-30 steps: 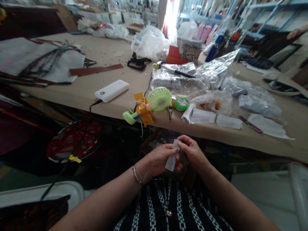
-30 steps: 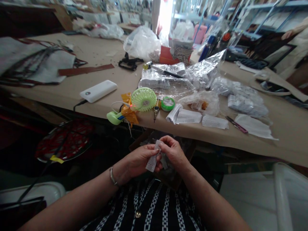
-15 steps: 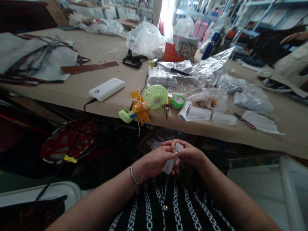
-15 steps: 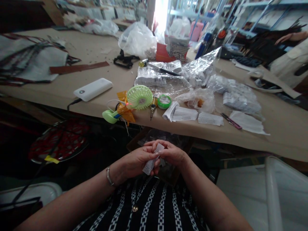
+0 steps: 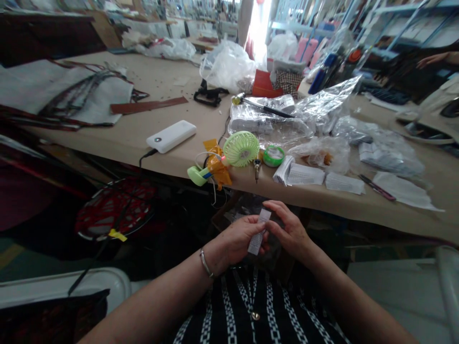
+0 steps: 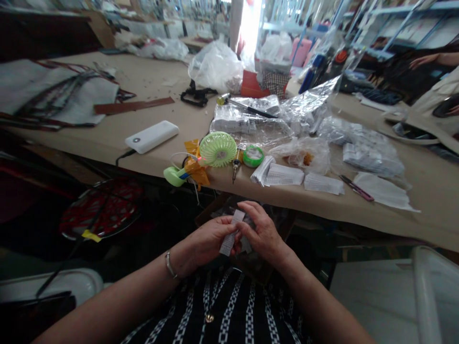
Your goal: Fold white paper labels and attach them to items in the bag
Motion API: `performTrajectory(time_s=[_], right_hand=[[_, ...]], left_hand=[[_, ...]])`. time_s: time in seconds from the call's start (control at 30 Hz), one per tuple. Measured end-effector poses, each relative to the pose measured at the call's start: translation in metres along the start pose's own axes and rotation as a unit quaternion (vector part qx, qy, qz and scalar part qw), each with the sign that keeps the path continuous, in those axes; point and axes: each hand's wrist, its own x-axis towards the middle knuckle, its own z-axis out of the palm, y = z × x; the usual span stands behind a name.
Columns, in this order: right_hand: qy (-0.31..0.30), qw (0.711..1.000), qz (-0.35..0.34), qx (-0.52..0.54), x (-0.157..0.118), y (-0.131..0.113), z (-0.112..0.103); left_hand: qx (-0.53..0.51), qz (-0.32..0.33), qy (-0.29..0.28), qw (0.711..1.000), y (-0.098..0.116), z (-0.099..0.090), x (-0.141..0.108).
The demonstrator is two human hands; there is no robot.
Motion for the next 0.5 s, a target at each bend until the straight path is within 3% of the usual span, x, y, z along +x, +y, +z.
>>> performTrajectory(time_s=[0.17, 0.27, 0.5], right_hand=[[0.006, 0.996, -0.008, -0.089, 0.001, -0.002, 0.007], [0.033, 0.997, 0.009, -0.067, 0.002, -0.002, 0.011], [0.025, 0.997, 0.057, 0.036, 0.012, 0.000, 0.019]], left_hand=[[0.012, 0.001, 0.016, 1.000, 0.001, 0.001, 0.000], [0.001, 0.008, 0.013, 1.000, 0.001, -0.001, -0.002], [-0.011, 0.034, 0.050, 0.998, 0.001, -0.006, -0.002]])
